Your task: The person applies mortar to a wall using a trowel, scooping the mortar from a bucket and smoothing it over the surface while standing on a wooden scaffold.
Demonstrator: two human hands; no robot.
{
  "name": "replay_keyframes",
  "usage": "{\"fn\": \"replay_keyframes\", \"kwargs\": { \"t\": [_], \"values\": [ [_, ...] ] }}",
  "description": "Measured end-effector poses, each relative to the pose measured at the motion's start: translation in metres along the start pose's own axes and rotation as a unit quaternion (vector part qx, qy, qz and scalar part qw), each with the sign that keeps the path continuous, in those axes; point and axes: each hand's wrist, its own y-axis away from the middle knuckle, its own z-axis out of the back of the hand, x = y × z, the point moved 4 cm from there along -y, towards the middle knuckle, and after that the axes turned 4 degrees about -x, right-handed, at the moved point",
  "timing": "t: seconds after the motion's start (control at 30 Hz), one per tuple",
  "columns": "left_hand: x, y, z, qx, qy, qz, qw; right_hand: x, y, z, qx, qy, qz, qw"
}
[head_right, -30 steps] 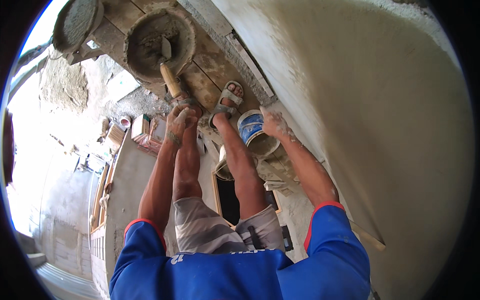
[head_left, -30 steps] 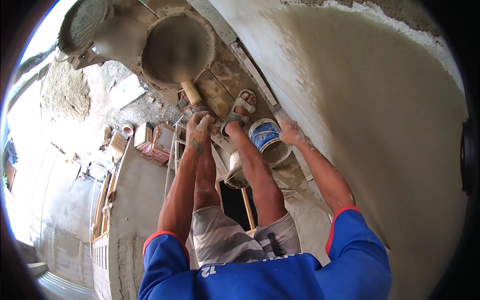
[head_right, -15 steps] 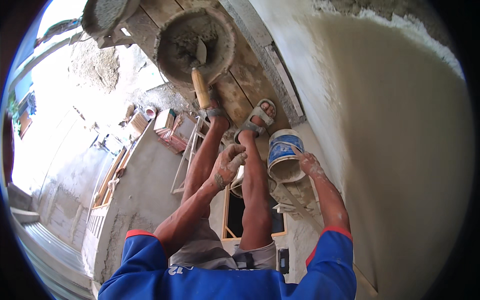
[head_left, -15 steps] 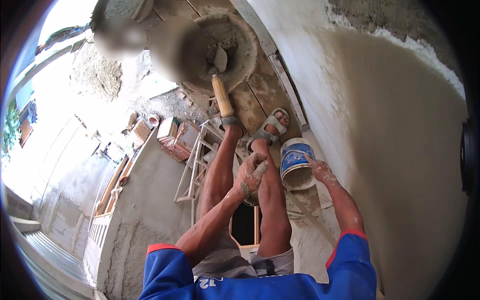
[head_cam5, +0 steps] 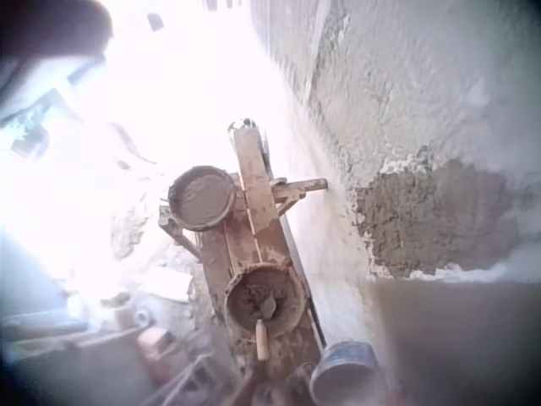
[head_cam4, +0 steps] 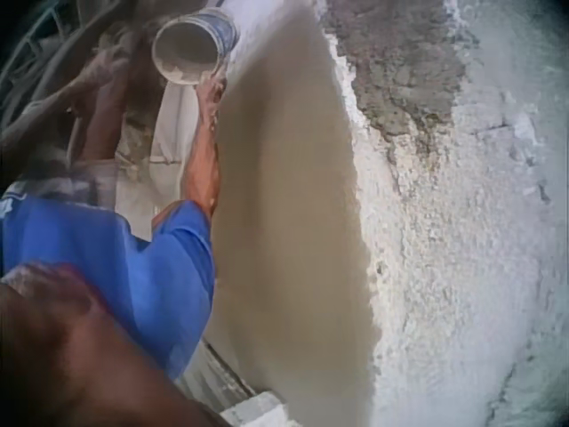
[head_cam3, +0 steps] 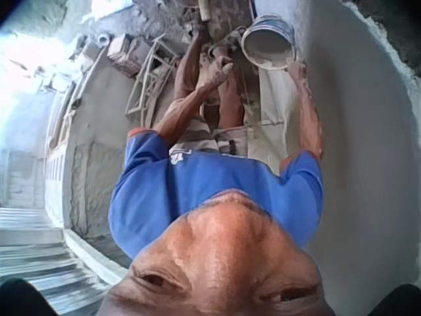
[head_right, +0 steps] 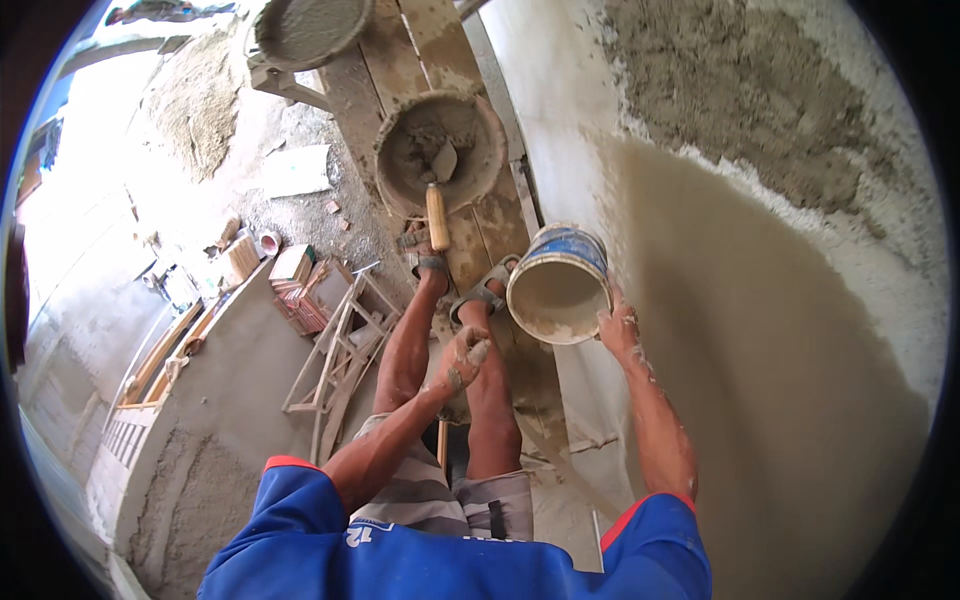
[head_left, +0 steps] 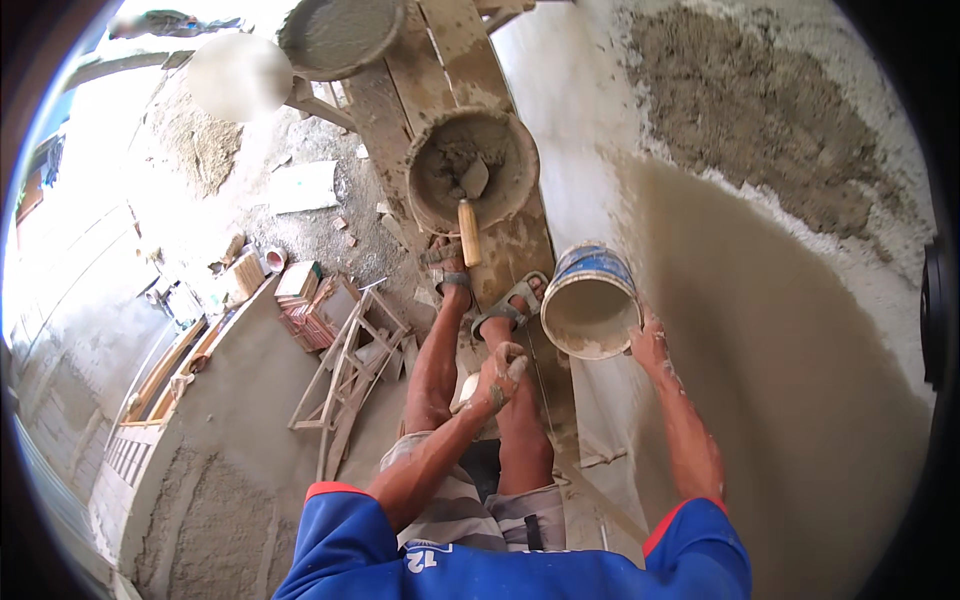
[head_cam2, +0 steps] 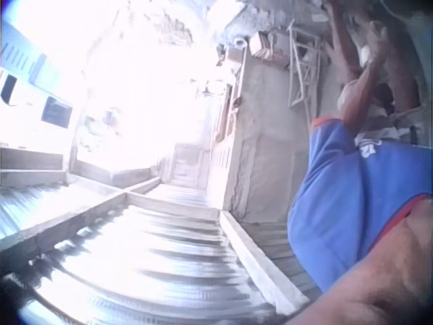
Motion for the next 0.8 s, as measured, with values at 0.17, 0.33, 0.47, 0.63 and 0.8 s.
{"fn": "replay_keyframes", "kwargs": {
  "t": [0.17,0.33,0.47,0.63,0.8],
  "values": [
    [-0.005,0.033,0.000,-0.017,0.035,-0.013,0.999,0.078,-0.055,0.027,-0.085,0.050,0.034,0.995],
    [0.011,0.054,0.003,-0.057,0.043,0.030,0.997,0.195,-0.083,0.037,-0.074,0.008,-0.002,0.997],
    [0.025,0.065,-0.002,-0.055,0.021,0.090,0.994,0.219,-0.123,0.032,-0.115,0.156,0.057,0.979],
    [0.034,0.065,-0.001,-0.085,0.041,0.086,0.992,0.260,-0.135,0.018,-0.058,0.180,-0.025,0.982],
    [0.025,0.058,0.000,-0.104,0.070,0.044,0.991,0.252,-0.153,0.014,-0.086,0.294,0.070,0.949]
  ]
}}
